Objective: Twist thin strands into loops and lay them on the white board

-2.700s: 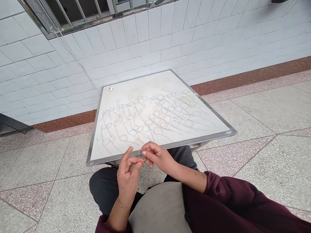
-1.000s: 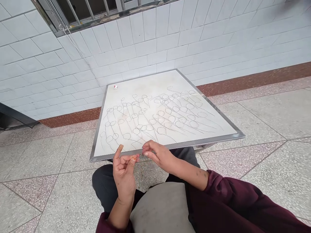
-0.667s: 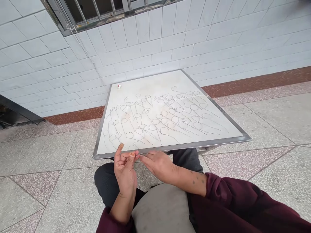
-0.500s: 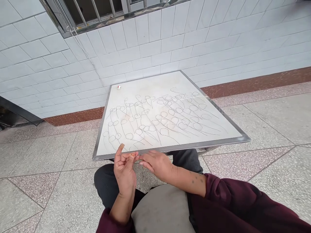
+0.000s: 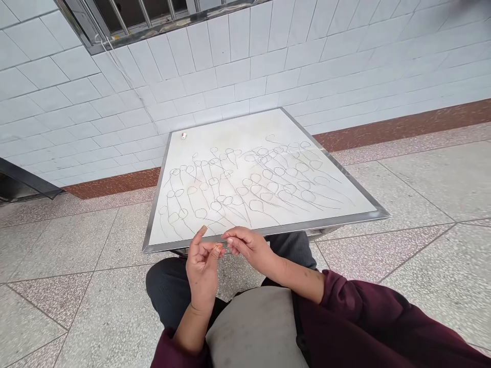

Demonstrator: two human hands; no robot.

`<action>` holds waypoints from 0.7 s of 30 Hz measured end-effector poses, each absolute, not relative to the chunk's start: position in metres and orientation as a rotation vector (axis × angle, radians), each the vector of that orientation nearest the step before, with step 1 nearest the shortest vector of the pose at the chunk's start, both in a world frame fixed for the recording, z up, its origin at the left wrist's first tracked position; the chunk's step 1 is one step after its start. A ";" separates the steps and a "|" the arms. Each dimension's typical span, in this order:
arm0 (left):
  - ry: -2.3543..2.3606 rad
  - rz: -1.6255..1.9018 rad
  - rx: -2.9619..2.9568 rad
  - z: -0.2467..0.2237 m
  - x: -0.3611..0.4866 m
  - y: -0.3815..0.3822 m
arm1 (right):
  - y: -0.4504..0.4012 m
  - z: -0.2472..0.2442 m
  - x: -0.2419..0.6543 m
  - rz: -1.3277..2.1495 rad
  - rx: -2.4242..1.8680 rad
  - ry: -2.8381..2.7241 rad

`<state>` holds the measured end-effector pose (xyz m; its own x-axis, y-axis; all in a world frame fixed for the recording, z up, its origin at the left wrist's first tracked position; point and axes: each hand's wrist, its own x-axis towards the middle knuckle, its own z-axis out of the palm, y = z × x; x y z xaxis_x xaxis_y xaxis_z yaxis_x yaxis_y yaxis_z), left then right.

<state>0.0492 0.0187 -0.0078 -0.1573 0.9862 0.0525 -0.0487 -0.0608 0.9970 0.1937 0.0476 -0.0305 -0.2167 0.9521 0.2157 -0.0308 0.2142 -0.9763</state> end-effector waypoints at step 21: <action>1.251 1.609 0.984 -0.016 0.056 0.031 | 0.045 -0.044 0.188 1.363 -1.025 -1.503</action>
<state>0.0560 0.0309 -0.0159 -0.3289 0.9409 0.0809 -0.1538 -0.1379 0.9784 0.1876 0.0453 -0.0438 -0.3109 0.9486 0.0598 0.0329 0.0736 -0.9967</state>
